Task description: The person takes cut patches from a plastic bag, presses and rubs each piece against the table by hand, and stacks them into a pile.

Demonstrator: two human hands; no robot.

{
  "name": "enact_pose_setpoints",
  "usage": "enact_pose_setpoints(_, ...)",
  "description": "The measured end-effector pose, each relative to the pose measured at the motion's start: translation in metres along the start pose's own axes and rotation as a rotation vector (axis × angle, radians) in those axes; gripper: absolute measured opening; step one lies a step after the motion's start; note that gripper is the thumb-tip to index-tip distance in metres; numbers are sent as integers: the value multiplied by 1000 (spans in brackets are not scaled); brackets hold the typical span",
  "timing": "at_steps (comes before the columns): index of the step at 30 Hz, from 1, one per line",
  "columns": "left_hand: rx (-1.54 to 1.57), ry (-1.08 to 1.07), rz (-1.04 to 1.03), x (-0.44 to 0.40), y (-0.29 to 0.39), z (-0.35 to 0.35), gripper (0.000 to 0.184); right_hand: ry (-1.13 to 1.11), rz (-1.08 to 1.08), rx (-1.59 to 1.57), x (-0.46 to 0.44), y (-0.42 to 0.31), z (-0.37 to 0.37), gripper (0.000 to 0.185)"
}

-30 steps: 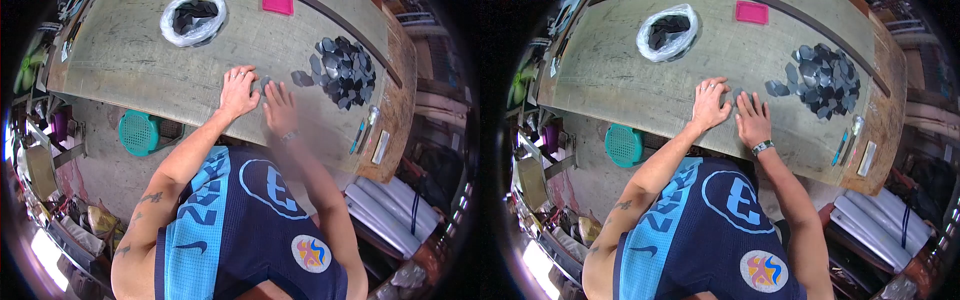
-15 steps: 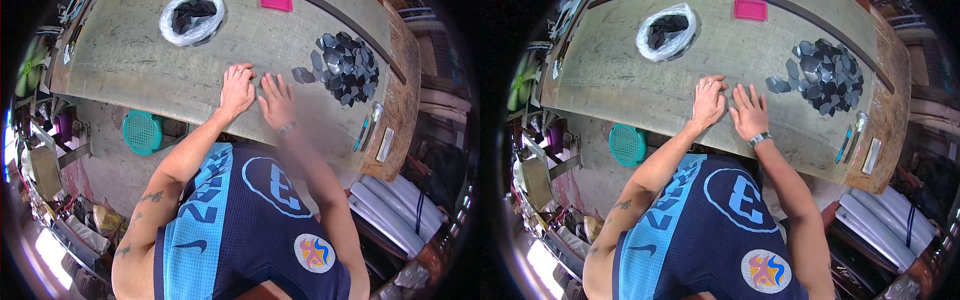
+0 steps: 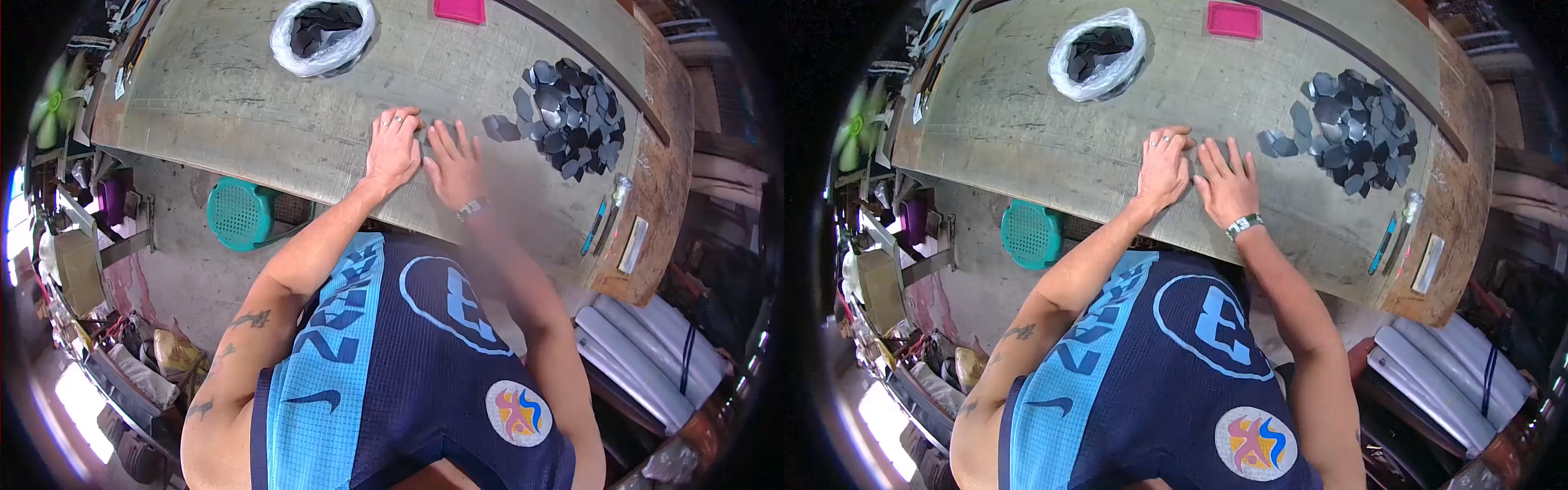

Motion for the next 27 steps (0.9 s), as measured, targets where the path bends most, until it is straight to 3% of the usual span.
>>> enact_pose_setpoints(13,-40,-5,-5,-5,2,0,29,-43,16,24,17,9,12,59)
enact_pose_setpoints(27,-29,-8,-2,0,1,1,30,62,-176,-47,-6,5,2,62)
Point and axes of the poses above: each hand's wrist, its own x-axis away from the middle knuckle, its own z-axis out of the back of the hand, y = z × x, the point moved 9 cm from there along -x, towards the middle knuckle, and after that the axes turned 6 degrees about -z, right-handed, at the moved point
